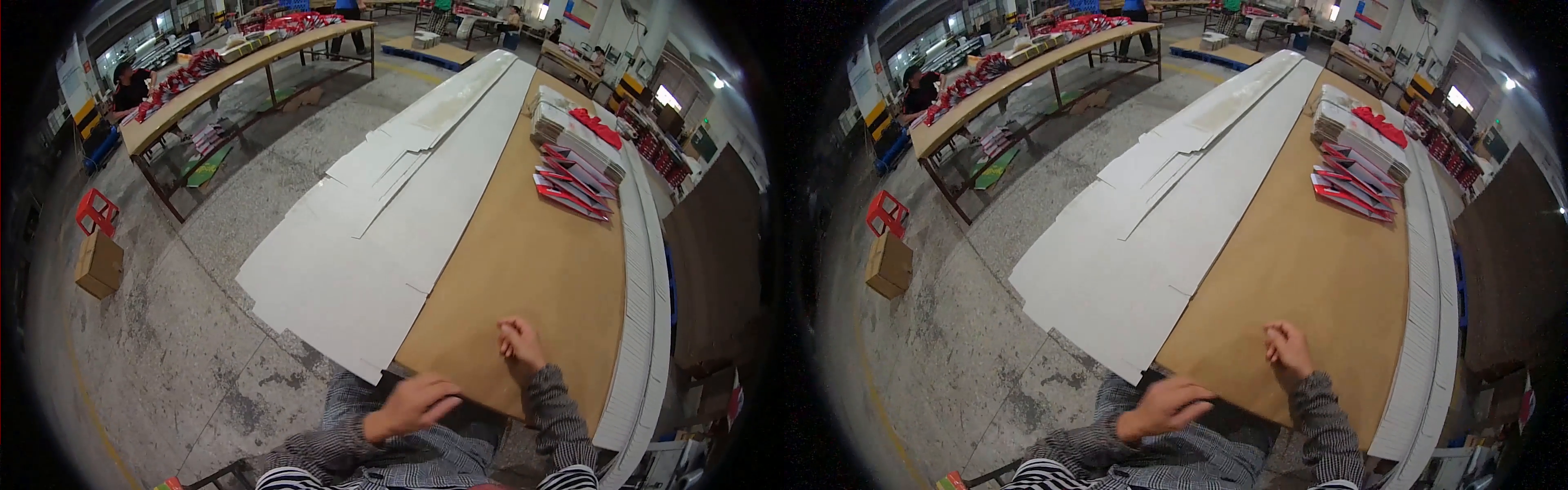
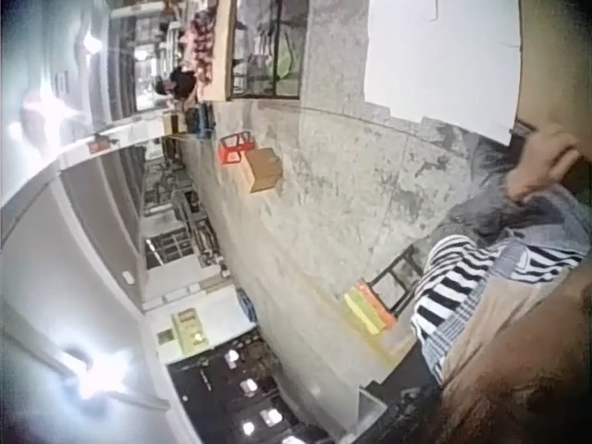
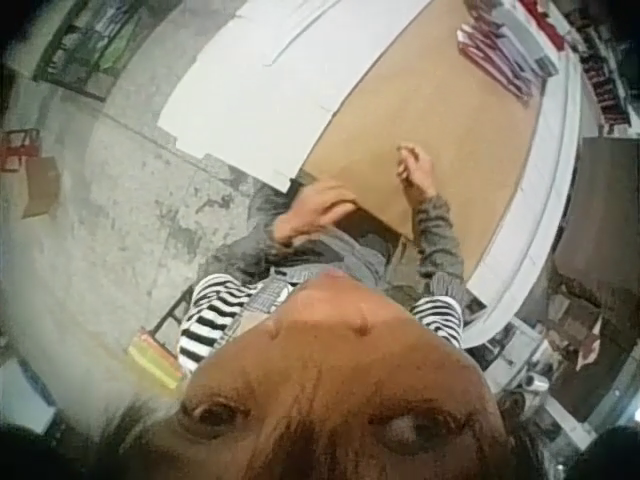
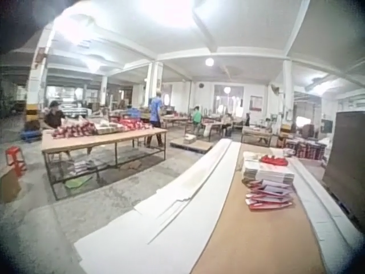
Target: Folding and stacking white and red paper boxes at an industrial workbench.
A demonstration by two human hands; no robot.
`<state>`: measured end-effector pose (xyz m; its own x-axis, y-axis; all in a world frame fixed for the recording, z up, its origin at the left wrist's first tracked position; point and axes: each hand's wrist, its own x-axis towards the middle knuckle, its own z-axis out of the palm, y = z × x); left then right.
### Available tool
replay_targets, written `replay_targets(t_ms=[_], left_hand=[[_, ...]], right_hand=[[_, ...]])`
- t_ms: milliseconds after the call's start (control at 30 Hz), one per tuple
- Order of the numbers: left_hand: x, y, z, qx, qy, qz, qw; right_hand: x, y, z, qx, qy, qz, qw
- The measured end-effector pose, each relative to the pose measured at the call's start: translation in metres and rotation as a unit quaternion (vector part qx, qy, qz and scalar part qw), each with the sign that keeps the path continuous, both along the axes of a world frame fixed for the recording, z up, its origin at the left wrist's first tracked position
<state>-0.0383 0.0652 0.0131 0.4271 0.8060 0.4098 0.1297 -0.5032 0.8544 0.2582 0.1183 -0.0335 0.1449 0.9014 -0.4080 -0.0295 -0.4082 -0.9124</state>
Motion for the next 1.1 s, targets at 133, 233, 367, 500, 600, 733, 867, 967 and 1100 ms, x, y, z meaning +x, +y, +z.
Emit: replay_targets(t_ms=[133,233,367,500,600,733,867,967,1100], left_hand=[[-0.115,0.017,-0.022,0.179,0.106,0.438,0.875],[-0.196,0.058,-0.075,0.195,0.245,0.709,0.632],[-0.251,0.066,-0.126,-0.327,-0.16,0.512,0.778],[-0.246,0.072,-0.109,-0.282,-0.092,0.485,0.822],[-0.231,0.059,-0.083,-0.161,-0.083,0.514,0.839],[-0.097,-0.019,0.007,0.053,-0.097,0.412,0.904],[0.014,-0.082,-0.019,0.178,-0.089,0.23,0.953],[0.053,-0.102,-0.046,0.189,-0.037,0.029,0.981],[0.047,-0.114,-0.059,0.166,0.103,-0.183,0.963]], right_hand=[[-0.004,-0.075,-0.012,0.05,-0.064,0.064,0.995],[-0.017,-0.103,-0.012,0.063,-0.042,0.018,0.997],[-0.043,-0.113,-0.015,0.119,-0.076,0.05,0.989],[-0.047,-0.121,-0.012,0.16,-0.107,0.04,0.98],[-0.059,-0.128,-0.006,0.233,-0.19,0.004,0.954],[-0.118,-0.141,0.08,0.431,-0.413,0.001,0.802],[-0.17,-0.153,0.148,0.503,-0.487,0.076,0.71],[-0.141,-0.165,0.111,0.429,-0.482,0.161,0.747],[-0.047,-0.203,0.074,0.438,-0.524,0.168,0.711]])
